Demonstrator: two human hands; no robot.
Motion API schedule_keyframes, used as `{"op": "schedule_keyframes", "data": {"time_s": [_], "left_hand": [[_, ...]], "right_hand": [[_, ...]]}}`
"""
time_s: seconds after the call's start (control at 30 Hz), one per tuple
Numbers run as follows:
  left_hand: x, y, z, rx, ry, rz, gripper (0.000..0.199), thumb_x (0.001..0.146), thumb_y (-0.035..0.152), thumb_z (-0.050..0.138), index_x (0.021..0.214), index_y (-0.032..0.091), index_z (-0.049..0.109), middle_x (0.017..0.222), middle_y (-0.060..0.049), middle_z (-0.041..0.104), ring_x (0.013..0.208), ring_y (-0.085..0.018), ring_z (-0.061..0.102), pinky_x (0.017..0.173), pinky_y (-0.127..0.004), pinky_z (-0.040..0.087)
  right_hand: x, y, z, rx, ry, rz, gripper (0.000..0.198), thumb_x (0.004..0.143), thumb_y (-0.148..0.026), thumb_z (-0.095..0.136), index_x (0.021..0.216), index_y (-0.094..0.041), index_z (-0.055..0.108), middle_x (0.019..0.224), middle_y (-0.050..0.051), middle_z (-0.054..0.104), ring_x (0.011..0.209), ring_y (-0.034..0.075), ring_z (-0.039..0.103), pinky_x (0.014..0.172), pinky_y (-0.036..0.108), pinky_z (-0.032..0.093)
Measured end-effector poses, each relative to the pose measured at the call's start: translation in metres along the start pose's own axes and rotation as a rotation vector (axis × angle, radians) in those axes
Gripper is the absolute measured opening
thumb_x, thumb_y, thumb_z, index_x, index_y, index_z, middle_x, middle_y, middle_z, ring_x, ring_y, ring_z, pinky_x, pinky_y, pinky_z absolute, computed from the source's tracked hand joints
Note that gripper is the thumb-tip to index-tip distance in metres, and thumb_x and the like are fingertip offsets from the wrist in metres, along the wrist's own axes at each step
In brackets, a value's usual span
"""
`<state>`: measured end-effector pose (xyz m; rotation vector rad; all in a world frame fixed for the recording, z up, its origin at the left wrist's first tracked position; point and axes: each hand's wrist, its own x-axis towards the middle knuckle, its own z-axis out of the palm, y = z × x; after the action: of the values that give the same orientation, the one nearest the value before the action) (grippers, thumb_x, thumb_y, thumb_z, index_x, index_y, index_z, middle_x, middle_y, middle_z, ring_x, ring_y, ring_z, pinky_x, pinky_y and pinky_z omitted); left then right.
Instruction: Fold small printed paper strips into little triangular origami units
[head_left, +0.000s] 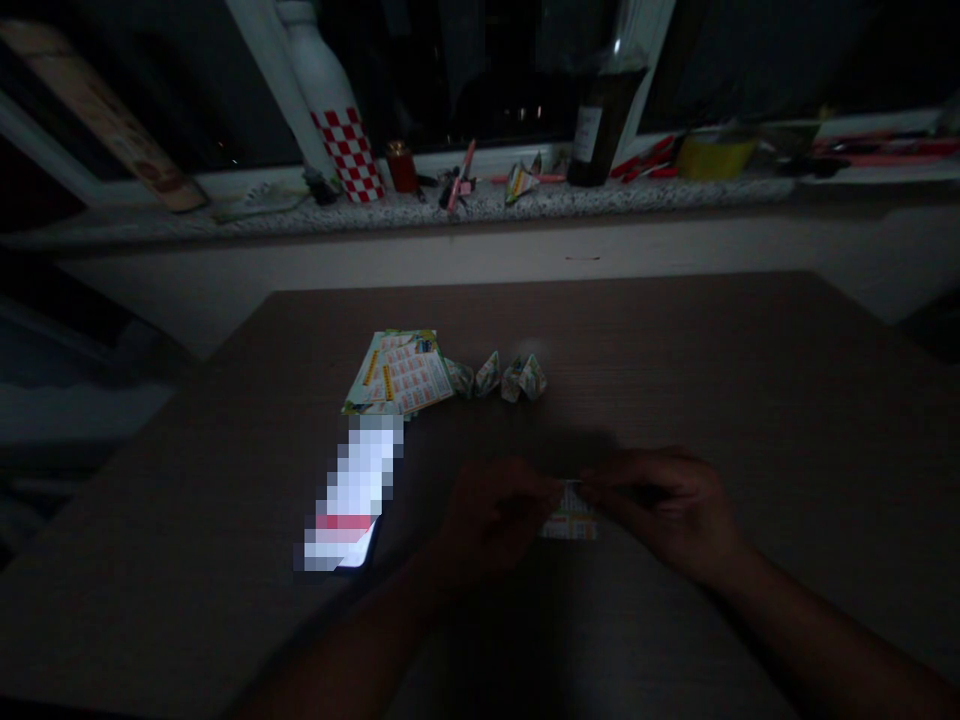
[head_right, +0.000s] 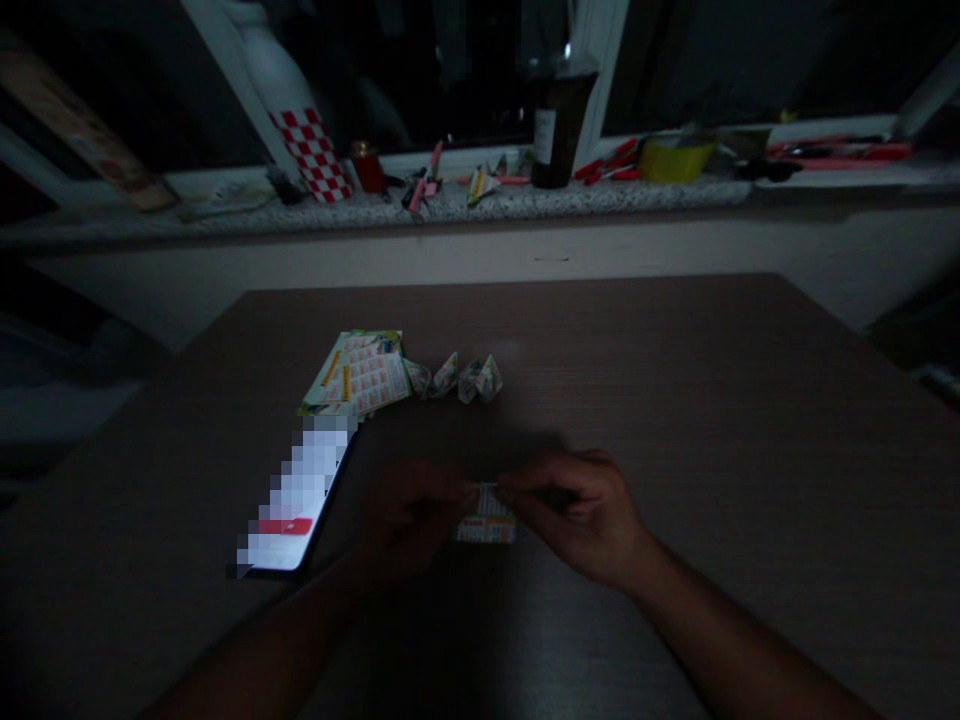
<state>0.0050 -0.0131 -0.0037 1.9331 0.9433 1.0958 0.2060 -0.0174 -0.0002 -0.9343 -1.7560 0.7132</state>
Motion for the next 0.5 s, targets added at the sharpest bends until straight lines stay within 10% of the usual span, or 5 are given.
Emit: {"op": "schedule_keyframes", "data": {"time_s": [0.5], "left_hand": [[-0.0021, 0.0039, 0.0047, -0.247, -0.047, -0.28, 0.017, 0.087, 0.03, 0.056, 0.098, 0.018, 0.055, 0.08, -0.003, 0.067, 0.07, -0.013, 0.064, 0.058, -0.019, 0.046]], "right_hand": [[0.0026, -0.0055, 0.0002, -0.097, 0.07, -0.009, 0.004, 0.076, -0.016, 0.069, 0.077, -0.02, 0.07, 0.067, 0.002, 0.075, 0.053, 0.014, 0.069, 0.05, 0.021, 0.056]]}}
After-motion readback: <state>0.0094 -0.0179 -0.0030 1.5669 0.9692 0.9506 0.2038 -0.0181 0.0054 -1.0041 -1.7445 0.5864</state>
